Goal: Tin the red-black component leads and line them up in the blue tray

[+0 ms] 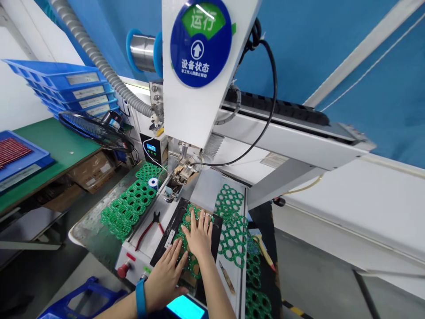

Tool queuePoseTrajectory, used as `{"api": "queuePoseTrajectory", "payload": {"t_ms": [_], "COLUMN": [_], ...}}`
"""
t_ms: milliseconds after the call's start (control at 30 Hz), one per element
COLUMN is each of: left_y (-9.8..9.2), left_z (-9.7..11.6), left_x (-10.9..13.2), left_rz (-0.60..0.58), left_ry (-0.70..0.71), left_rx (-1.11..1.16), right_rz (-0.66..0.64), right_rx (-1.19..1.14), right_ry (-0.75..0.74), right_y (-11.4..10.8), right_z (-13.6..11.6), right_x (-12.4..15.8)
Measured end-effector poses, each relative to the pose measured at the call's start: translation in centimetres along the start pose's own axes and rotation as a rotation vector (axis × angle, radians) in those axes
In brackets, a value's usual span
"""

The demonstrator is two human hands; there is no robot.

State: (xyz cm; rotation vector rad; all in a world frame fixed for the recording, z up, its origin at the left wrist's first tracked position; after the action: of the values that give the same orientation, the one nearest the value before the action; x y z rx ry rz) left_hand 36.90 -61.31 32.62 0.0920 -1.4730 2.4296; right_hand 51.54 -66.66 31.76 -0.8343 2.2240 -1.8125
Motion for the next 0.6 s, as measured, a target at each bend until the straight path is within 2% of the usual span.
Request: {"api": "queuePoseTrajectory", "payload": {"t_ms": [167,300,400,467,533,600], "left_y": [-0.7,-1.5,-2.9,-3.8,-4.3,-3.8], "left_z": [-0.1,-0.2,0.4,1.2,1.9,1.8], "left_x": [-0.3,0.1,2.0,4.0,6.5,8.8], "left_rz": [0.029,0.036,0.015,-0.021,-0.080,-0.195], "left_ry": [-0.010,-0.018,0.046,0.142,0.256,0.283], "left_rx": [0.031,0.039,0.056,0.081,0.137,0.235], "right_rz": [0.075,0.197,0.367,0.501,0.637,0.725], "right_rx": [-0.104,-0.259,-0.410,-0.519,-0.616,-0.695], "right_ry": [-0.019,-0.069,-0.061,0.031,0.188,0.361], "right_y": [0.0,-2.6,-5.9,-7.3,-7.0,-4.7], "right_z": [0.1,0.0,0.6,1.9,3.6,5.2], "right_x": [-0.4,0.9,5.0,9.1,13.8,18.1]}}
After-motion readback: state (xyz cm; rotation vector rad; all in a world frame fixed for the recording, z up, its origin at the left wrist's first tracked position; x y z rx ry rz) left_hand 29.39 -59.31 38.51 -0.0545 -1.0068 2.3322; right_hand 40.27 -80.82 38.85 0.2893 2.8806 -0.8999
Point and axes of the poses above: each hand's wrist, its own x-axis away from the middle knuckle, its own y-axis out of the palm, z = x × y, the point moved 4 cm from there along -x, towards the middle knuckle, and after that the axes turned 8 degrees about -z, right-handed, at the moved point
